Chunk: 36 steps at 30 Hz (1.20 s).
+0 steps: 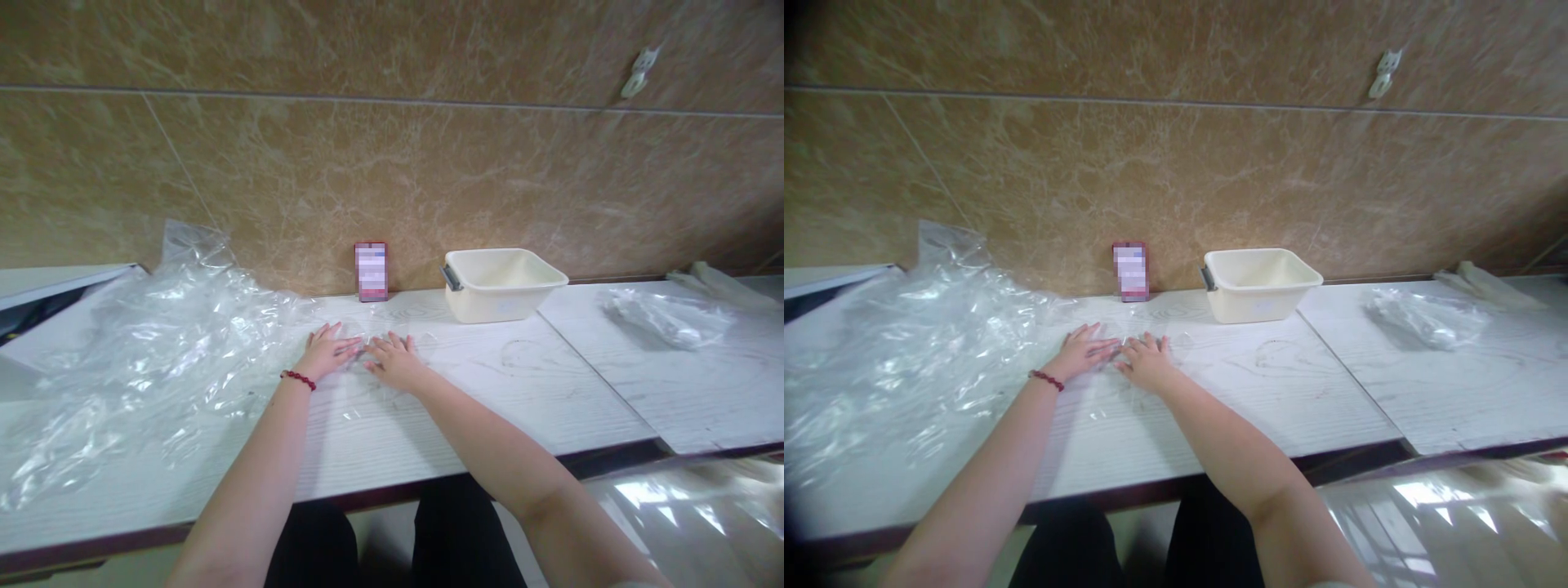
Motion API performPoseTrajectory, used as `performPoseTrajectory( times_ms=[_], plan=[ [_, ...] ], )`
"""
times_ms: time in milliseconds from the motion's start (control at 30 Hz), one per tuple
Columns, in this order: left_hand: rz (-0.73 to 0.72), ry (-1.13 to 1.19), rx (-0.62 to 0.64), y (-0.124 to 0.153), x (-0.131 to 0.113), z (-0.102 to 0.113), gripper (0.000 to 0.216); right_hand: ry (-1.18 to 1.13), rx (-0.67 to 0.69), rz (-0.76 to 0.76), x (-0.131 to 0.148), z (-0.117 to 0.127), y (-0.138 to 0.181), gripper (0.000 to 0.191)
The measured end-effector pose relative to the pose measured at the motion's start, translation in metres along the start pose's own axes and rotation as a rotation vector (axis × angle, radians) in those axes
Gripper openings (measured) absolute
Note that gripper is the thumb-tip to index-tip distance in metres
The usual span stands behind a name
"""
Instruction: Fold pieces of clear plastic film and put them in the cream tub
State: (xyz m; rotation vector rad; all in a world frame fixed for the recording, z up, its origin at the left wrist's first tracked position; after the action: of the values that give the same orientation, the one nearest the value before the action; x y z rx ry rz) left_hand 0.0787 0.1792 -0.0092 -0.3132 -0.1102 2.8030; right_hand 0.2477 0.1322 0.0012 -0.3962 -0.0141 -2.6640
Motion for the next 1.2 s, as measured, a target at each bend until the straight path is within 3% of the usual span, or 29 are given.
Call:
performPoseTrajectory(
  times_ms=[333,700,867,1067,1200],
  plan=[
    [0.082,-0.004,0.049,0.001,-0.002,0.001,0.042,0.018,0.046,-0.033,0.001,0.002,0.000,0.051],
    [0.105,-0.027,0.121,0.004,0.011,0.002,0.054,0.016,0.053,-0.078,-0.008,0.006,0.002,0.051],
    [0.119,-0.042,0.094,0.004,0.019,0.005,0.054,0.016,0.064,-0.065,-0.011,0.007,0.001,0.050],
    [0.036,-0.003,-0.013,0.001,0.003,0.009,0.047,0.019,0.073,-0.061,-0.012,0.006,0.000,0.050],
    [0.050,-0.017,0.048,-0.001,-0.003,0.002,0.046,0.020,0.083,-0.064,-0.013,0.005,0.000,0.051]
  ],
)
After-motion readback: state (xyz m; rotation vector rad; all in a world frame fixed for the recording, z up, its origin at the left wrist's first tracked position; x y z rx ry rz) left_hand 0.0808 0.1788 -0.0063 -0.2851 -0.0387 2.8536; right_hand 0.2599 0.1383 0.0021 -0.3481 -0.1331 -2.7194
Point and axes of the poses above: each hand's wrist, its own y-axis away from the middle knuckle, its own z-axis out of the back of the hand, x = y × z, the point moved 3 cm from there along -y, towards the middle knuckle, and after that the axes turned 3 degrees about -x, right-handed, at the moved point
